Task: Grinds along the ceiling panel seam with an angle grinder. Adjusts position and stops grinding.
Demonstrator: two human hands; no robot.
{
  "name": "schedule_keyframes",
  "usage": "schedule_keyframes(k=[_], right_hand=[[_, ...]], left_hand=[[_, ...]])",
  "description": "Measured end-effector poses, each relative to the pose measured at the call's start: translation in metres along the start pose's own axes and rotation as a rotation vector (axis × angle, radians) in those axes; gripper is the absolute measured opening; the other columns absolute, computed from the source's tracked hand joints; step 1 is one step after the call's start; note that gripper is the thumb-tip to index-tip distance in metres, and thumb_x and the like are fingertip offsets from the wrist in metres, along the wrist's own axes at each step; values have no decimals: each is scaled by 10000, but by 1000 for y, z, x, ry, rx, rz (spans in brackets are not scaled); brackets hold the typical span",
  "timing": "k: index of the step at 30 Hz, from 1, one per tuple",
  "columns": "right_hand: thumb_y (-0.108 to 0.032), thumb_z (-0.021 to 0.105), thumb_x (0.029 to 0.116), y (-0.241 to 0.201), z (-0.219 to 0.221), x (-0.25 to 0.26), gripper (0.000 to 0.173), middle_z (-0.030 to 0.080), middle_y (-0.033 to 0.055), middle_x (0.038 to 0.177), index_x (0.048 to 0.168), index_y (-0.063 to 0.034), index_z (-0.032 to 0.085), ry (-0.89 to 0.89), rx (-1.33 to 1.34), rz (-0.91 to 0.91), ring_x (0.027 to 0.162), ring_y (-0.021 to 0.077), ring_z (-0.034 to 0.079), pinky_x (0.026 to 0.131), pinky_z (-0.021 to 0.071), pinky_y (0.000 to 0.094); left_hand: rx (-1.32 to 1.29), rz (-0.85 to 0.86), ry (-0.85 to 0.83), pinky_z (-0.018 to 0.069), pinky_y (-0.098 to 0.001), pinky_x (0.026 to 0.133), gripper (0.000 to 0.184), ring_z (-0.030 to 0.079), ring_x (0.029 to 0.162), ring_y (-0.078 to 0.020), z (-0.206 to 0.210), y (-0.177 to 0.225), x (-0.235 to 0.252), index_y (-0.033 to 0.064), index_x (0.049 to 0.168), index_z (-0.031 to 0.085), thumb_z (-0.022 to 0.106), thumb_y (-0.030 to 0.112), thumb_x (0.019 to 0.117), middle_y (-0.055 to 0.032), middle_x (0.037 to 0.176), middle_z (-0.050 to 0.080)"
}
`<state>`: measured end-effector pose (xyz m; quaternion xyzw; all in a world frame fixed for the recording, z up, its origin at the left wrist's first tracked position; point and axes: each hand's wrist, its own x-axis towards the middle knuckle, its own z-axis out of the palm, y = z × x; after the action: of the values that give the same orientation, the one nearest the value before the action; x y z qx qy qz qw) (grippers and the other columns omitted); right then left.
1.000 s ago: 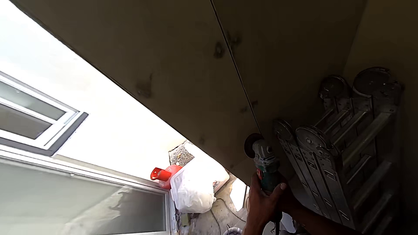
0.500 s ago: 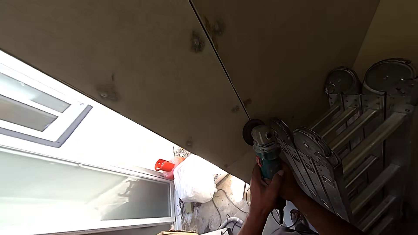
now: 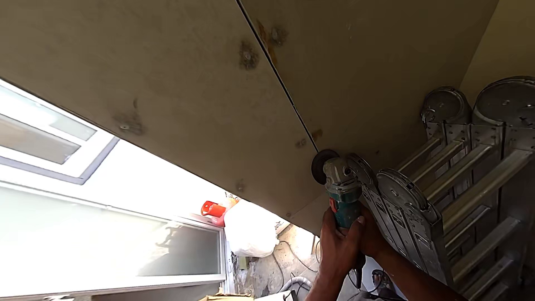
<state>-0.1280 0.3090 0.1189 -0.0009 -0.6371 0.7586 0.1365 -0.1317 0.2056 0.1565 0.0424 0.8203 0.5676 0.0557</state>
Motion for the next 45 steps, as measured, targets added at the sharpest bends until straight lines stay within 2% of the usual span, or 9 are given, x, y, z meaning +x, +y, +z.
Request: schedule_keyframes(k=[6,11,22,40,45], right_hand=[[-187,840,686,4,-3,-1,641,721,-7,1039,1235,28,588,-30,-11,37,944,-35,675,886,560,156],[-173,827,697,-1,-3,-1,645,715,-15,1053,1249,48,576,-21,-8,16,957,-65,661,897,544,128],[-183,828,698,0,-6,2,650,713,-10,1061,1250,50,576,-31,-23,16,963,-60,660,903,538,126],[-189,837,692,7,-7,-7,653,721,-18,1054,1251,31,581,-24,0,44,957,-51,671,897,552,140],[-194,831,704,2,-8,3,658,716,-5,1071,1255,57,574,-26,-26,-19,973,-58,662,909,543,132]], left_hand=[[-2,-15,21,614,-308,776,620,707,887,-124,3,-2,-3,25,1298,565,765,390,838,-77,1052,691],[-5,3,19,612,-304,788,614,703,904,-123,2,2,-3,23,1292,569,771,385,838,-78,1064,683],[-4,15,21,605,-287,769,598,696,888,-122,5,1,0,17,1270,582,770,386,838,-76,1056,673],[-30,-3,-5,621,-309,774,606,710,890,-133,6,-9,-7,12,1294,564,767,378,856,-83,1066,688],[-20,16,3,616,-304,771,595,707,883,-127,5,1,1,16,1276,572,762,385,849,-73,1037,692]])
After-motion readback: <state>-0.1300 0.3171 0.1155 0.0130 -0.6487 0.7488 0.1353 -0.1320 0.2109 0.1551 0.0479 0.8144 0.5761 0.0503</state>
